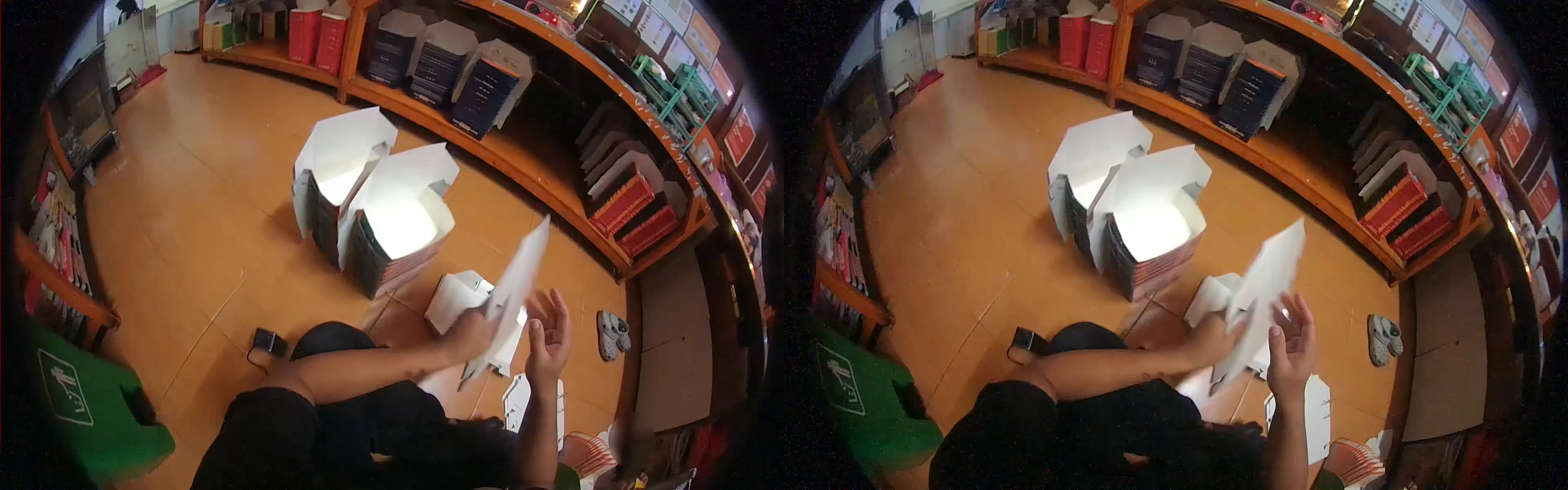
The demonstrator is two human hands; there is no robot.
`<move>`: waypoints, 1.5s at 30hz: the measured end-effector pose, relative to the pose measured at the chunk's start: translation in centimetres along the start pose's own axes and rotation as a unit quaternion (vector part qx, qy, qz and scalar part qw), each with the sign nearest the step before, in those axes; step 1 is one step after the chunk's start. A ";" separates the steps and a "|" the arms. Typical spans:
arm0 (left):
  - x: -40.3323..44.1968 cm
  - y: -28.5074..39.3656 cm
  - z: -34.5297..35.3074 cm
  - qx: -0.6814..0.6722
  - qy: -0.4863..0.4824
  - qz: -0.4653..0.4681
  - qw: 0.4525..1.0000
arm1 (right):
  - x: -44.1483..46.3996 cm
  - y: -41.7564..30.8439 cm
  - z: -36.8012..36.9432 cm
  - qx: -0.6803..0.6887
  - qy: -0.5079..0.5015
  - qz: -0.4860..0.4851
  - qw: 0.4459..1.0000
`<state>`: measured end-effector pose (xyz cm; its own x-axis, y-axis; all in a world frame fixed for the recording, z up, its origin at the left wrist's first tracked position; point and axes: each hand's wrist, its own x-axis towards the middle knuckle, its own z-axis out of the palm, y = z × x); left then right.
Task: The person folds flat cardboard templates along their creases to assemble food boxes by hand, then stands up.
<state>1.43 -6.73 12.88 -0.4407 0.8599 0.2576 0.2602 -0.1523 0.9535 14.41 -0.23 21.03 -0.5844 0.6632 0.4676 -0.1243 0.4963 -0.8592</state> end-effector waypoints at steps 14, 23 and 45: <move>3.1 -2.6 -5.0 -0.190 -0.143 -0.227 0.944 | -3.5 15.1 -10.5 0.132 0.140 0.345 0.919; 3.3 -2.4 -4.6 -0.065 -0.137 0.007 0.988 | -3.1 12.5 -12.8 -0.263 0.152 -0.036 0.952; 5.5 -2.7 -10.0 -0.351 -0.044 -0.094 0.930 | -5.4 13.1 -19.1 0.083 0.159 0.197 0.964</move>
<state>-10.27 -6.42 13.31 -0.3422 0.9352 0.0910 -0.4541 -0.2494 0.8553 31.27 13.44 11.22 -0.3405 0.9331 0.1159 -0.0856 0.0920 -0.9921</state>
